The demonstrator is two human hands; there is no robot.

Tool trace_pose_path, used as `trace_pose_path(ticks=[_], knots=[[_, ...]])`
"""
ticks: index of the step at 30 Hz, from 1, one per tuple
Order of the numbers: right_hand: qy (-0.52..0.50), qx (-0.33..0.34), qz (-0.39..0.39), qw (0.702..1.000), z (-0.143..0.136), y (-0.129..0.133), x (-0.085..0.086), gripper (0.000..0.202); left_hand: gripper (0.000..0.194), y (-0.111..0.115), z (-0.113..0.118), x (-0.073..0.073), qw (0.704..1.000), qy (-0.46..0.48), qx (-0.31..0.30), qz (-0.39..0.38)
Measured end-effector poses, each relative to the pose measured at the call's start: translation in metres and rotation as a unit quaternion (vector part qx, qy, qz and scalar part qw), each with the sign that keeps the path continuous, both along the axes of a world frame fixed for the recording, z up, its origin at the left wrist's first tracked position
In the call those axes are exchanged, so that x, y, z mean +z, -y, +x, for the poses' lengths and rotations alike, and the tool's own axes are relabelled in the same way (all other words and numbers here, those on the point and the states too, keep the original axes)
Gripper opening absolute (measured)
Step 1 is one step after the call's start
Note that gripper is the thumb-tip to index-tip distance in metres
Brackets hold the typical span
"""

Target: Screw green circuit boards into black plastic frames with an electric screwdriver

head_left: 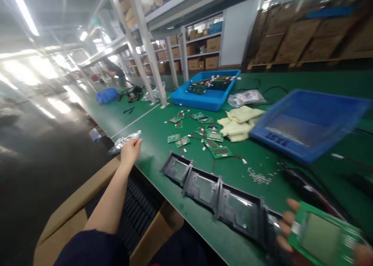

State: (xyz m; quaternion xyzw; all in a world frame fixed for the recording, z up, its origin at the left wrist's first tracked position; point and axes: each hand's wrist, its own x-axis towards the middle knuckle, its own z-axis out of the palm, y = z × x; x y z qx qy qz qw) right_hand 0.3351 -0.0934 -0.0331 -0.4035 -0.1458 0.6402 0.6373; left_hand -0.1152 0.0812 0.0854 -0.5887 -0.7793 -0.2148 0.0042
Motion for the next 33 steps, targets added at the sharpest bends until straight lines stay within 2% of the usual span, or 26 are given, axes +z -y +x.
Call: trace_pose_path(ticks=[1,3,4,5,6,7,9,11,13,19,26,33], knots=[[-0.002,0.008,-0.001,1.0,-0.012,0.009,0.021,0.058,0.024,0.009,0.023,0.001,0.999,0.009,-0.041,0.021],[-0.006,0.035,0.005,0.999,-0.038,0.021,0.059,0.052,0.021,0.034,0.076,0.002,0.987,0.037,-0.146,0.053],[-0.008,0.042,0.008,0.999,-0.049,0.024,0.073,0.049,0.017,0.049,0.102,0.003,0.97,0.056,-0.224,0.072],[-0.008,0.052,0.023,0.998,-0.058,0.024,0.083,0.049,0.014,0.065,0.128,0.005,0.919,0.087,-0.364,0.121],[-0.004,0.062,0.046,0.997,-0.064,0.023,0.089,0.049,0.012,0.08,0.153,0.007,0.855,0.119,-0.479,0.159],[0.005,0.075,0.065,0.995,-0.066,0.022,0.092,0.047,0.01,0.093,0.176,0.009,0.8,0.148,-0.554,0.176],[0.028,0.098,0.104,0.989,-0.066,0.02,0.092,0.042,0.01,0.113,0.213,0.012,0.738,0.192,-0.62,0.183],[0.049,0.111,0.124,0.985,-0.062,0.019,0.09,0.038,0.013,0.12,0.236,0.012,0.723,0.209,-0.633,0.183],[0.061,0.112,0.141,0.982,-0.061,0.019,0.09,0.037,0.014,0.119,0.245,0.012,0.728,0.208,-0.626,0.186],[0.096,0.128,0.184,0.97,-0.063,0.018,0.091,0.041,0.014,0.115,0.24,0.012,0.743,0.196,-0.61,0.193],[0.127,0.142,0.175,0.966,-0.061,0.019,0.084,0.048,0.013,0.115,0.24,0.012,0.745,0.189,-0.612,0.188],[0.12,0.14,0.168,0.968,-0.062,0.019,0.086,0.047,0.012,0.115,0.239,0.012,0.747,0.167,-0.614,0.19]])
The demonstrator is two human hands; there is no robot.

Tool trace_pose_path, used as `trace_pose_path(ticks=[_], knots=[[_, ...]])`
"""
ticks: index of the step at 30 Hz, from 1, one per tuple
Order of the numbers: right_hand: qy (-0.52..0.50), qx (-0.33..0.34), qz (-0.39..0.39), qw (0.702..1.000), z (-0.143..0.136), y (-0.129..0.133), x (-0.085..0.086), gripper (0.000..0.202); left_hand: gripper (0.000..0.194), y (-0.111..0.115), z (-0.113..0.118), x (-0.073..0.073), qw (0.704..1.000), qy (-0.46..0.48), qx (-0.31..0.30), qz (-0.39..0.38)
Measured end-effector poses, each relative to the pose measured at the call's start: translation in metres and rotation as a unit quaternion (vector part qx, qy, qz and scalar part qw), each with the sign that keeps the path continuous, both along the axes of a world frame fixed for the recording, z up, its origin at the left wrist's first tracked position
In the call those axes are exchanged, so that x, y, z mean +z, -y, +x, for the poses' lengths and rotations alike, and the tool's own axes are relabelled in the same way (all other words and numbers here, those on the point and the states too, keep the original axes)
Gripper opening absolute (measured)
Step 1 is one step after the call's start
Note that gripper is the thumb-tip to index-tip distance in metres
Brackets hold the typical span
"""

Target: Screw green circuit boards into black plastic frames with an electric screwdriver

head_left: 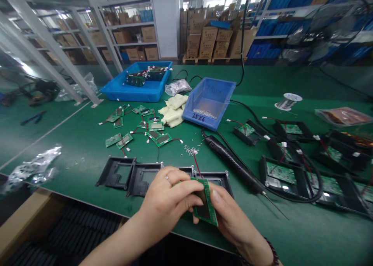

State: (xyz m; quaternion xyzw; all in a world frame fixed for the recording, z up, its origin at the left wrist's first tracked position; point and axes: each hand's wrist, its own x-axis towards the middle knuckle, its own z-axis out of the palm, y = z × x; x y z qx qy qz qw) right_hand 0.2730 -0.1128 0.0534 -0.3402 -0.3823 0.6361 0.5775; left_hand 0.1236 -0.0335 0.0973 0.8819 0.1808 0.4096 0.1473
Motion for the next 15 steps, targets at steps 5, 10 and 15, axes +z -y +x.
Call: trace_pose_path(ticks=[5,10,15], knots=[[0.0,0.0,0.004,1.0,0.0,-0.001,0.003,0.049,0.022,0.001,0.001,-0.001,1.0,0.006,0.005,0.0],[-0.015,-0.016,0.002,1.0,-0.001,-0.003,0.008,0.045,0.018,0.003,0.004,-0.004,0.996,-0.002,0.053,0.069],[-0.013,-0.001,-0.006,1.0,-0.003,-0.002,0.006,0.046,0.015,0.006,0.0,-0.013,0.99,0.002,0.088,0.106]])
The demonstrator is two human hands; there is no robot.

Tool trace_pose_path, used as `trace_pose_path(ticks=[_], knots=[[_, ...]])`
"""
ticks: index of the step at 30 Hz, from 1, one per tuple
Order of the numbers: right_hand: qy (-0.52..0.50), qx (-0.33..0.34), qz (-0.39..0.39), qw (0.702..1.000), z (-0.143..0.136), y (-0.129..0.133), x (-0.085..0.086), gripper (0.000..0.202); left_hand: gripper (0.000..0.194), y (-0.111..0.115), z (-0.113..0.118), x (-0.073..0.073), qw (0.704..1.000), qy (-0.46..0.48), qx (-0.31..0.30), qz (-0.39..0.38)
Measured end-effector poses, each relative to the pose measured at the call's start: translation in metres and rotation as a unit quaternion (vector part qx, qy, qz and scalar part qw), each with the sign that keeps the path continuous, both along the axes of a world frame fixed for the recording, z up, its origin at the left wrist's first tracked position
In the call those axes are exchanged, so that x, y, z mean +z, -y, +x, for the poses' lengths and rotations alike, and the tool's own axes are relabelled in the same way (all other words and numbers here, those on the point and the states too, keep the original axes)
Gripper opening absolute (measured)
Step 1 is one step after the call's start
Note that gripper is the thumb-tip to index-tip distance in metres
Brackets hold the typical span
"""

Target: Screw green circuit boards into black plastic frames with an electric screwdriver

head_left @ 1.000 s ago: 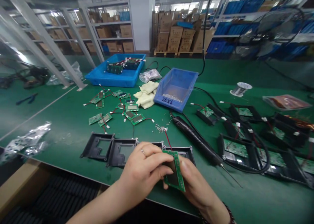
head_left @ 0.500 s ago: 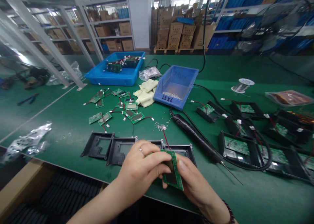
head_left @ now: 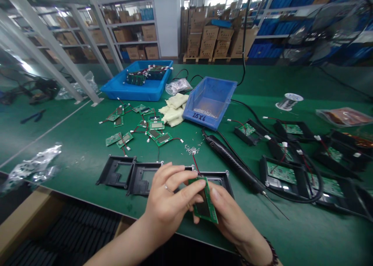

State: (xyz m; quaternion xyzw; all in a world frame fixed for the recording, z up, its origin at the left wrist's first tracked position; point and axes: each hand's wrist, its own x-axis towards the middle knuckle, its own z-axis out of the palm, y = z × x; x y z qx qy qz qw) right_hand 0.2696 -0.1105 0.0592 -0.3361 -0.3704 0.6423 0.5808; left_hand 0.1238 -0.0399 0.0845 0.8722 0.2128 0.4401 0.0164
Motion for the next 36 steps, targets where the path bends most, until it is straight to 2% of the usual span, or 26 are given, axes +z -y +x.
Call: trace_pose_path(ticks=[5,13,21,27,36], knots=[[-0.032,0.0,-0.003,0.999,0.0,0.0,-0.001,0.043,0.013,0.002,-0.002,-0.004,1.0,0.025,0.006,-0.007],[-0.012,0.003,-0.001,1.0,0.001,0.0,0.001,0.047,0.018,0.002,0.003,-0.005,1.0,0.025,-0.005,-0.015],[-0.033,0.016,-0.019,0.999,0.003,0.002,-0.003,0.045,0.015,0.008,0.004,0.002,0.998,0.048,-0.014,-0.037],[0.038,-0.063,-0.014,0.997,0.006,0.001,-0.007,0.048,0.014,0.016,0.006,0.004,0.99,0.054,-0.075,-0.111],[0.02,-0.077,-0.025,0.997,0.006,-0.001,-0.007,0.045,0.007,0.014,0.006,0.002,0.984,0.056,-0.097,-0.14]])
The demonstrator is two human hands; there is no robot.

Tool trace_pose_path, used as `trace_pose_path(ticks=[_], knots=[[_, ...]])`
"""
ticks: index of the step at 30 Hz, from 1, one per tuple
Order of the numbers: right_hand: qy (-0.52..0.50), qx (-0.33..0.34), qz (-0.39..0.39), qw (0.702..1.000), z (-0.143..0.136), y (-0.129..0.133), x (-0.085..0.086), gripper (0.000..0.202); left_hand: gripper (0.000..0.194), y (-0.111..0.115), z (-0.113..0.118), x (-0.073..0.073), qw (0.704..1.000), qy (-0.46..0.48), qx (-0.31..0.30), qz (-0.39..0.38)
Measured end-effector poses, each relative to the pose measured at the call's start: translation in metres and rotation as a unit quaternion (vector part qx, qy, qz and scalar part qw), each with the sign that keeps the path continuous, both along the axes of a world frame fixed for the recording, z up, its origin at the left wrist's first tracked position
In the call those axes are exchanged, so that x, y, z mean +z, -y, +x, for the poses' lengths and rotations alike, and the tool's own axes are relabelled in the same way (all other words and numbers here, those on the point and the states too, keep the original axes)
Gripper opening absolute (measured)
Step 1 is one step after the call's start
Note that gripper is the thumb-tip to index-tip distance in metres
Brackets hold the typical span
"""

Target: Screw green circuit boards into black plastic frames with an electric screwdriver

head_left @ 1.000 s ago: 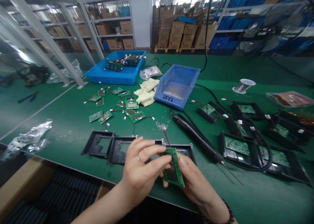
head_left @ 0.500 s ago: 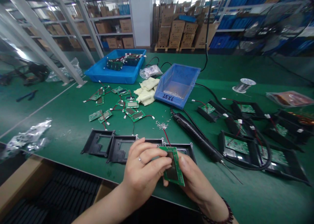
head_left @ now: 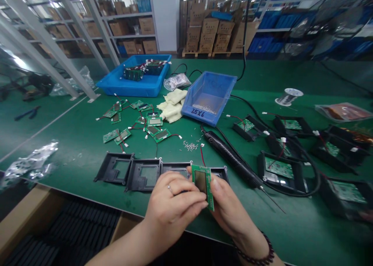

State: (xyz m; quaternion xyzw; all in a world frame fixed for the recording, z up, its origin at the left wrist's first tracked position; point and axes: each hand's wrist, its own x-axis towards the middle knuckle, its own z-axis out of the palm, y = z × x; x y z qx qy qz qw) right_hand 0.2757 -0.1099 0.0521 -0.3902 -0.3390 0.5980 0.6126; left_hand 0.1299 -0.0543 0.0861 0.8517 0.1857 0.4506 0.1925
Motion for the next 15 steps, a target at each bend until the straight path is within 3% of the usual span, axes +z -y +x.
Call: trace_pose_path(ticks=[9,15], knots=[[-0.015,-0.007,0.0,1.0,-0.0015,-0.002,-0.0011,0.043,0.006,-0.0016,0.0021,0.0012,1.0,-0.002,0.012,0.024],[0.015,-0.051,-0.008,0.999,-0.0014,-0.0011,-0.0093,0.048,0.011,0.0072,0.005,0.0019,0.985,-0.074,0.084,0.135]])
